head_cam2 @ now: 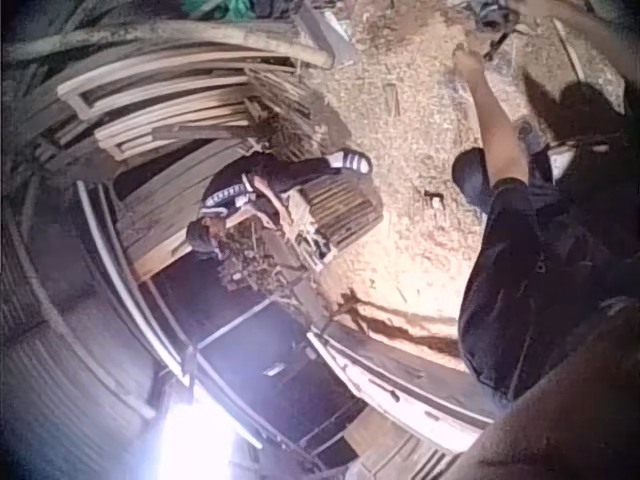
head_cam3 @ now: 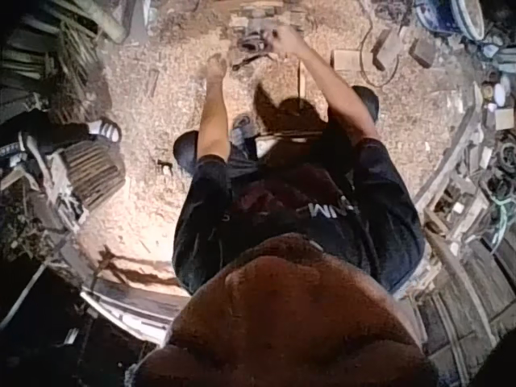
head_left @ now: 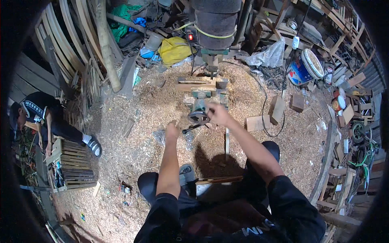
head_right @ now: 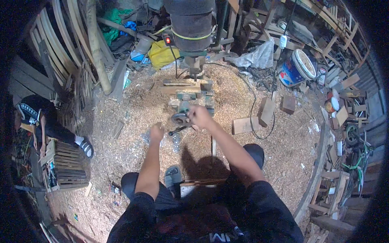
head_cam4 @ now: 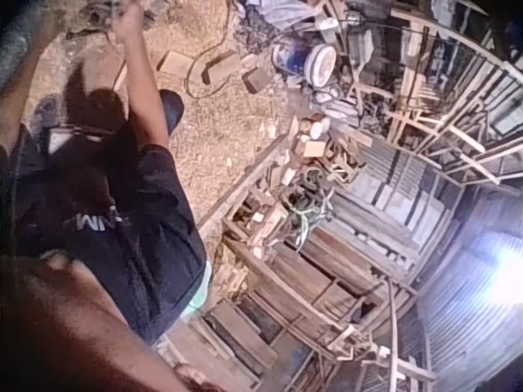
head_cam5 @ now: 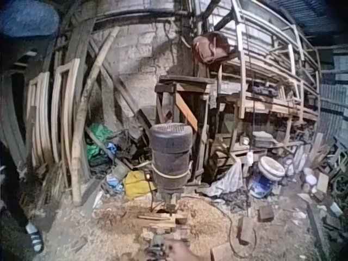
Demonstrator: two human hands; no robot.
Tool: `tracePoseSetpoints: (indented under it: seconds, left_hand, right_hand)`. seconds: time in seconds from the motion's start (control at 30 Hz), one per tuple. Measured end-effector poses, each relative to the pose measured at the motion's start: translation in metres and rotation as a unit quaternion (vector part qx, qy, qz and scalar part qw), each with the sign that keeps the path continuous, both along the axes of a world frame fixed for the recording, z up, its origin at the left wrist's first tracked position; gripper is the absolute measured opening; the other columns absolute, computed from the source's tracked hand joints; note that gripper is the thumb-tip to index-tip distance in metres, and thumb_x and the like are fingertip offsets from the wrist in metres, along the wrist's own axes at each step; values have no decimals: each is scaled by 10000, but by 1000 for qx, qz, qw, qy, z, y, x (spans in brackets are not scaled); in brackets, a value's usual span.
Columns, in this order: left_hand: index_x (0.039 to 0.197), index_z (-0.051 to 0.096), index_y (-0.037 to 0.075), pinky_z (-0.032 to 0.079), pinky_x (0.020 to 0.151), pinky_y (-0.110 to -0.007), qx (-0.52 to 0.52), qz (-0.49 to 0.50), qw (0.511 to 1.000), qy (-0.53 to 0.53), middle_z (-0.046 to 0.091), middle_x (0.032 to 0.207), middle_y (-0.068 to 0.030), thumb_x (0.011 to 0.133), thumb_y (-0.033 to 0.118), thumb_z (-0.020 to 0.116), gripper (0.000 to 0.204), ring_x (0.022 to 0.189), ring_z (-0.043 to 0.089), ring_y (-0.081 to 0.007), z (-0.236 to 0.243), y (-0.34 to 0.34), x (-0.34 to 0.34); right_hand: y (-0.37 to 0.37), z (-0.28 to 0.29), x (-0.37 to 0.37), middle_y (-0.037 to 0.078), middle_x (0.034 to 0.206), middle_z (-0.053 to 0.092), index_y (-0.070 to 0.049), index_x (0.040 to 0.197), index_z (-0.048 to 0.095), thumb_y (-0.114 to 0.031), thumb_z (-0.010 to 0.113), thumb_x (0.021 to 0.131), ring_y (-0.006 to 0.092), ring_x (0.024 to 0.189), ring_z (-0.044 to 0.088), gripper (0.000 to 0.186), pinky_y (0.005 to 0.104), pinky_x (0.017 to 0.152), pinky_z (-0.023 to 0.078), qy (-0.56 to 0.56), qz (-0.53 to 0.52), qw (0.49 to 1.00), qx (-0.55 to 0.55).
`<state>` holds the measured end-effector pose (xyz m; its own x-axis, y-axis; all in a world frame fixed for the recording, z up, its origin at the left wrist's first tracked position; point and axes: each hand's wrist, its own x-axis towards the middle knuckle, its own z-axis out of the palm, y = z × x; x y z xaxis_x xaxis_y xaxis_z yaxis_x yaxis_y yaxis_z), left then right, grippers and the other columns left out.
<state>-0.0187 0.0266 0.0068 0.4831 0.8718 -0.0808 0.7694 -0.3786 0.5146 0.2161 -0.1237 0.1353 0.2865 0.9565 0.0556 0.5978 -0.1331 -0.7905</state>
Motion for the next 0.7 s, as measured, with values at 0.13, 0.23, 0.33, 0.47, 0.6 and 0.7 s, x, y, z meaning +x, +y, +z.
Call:
tracePoseSetpoints:
  seconds: [0.13, 0.23, 0.33, 0.47, 0.6, 0.7]
  left_hand:
    - [1153, 671, 46, 513, 914, -429, 90, -73, 973, -197, 659, 1148, -228, 891, 139, 601, 287, 1066, 639, -387, 83, 33, 14]
    - [1154, 658, 17, 491, 940, -410, 38, -103, 957, -269, 672, 1114, -227, 905, 124, 602, 276, 1059, 636, -392, 161, 39, 31]
    - [1207, 619, 1, 465, 973, -419, 150, -155, 931, -295, 648, 1150, -230, 895, 146, 645, 344, 1105, 611, -386, 251, 35, 61]
    - [1376, 480, 18, 409, 1056, -394, 321, -218, 838, -385, 511, 1386, -209, 877, 162, 676, 556, 1268, 506, -374, 386, 22, 117]
    - [1451, 397, 43, 312, 1137, -430, 397, -288, 777, -395, 408, 1489, -192, 895, 202, 659, 635, 1392, 387, -324, 472, 3, 178]
    - [1498, 337, 100, 209, 1149, -600, 389, -197, 869, -232, 291, 1576, -137, 941, 392, 572, 671, 1475, 233, -316, 487, -2, 210]
  right_hand:
    - [-8, 50, 36, 231, 1196, 660, -10, 1238, 636, -89, 559, 912, 270, 963, 690, 344, 331, 882, 537, 26, -123, 984, 124]
    - [-17, 94, 55, 215, 1126, 692, 34, 1223, 627, -105, 577, 915, 255, 914, 700, 341, 333, 828, 545, -1, -127, 982, 142]
    - [-11, 143, 75, 179, 1039, 709, 56, 1202, 628, -146, 613, 915, 238, 913, 690, 351, 349, 810, 535, -114, -153, 961, 202]
    - [20, 243, 123, 209, 1142, 658, 58, 1289, 540, -288, 675, 898, 282, 1048, 636, 539, 380, 934, 481, -31, -182, 932, 311]
    - [69, 342, 169, 250, 1328, 530, 55, 1455, 295, -513, 711, 838, 336, 1185, 554, 936, 389, 1040, 407, -112, -270, 840, 457]
    - [88, 383, 185, 215, 1254, 575, 64, 1417, 373, -583, 714, 813, 309, 1138, 575, 948, 383, 1011, 426, -142, -333, 830, 424]
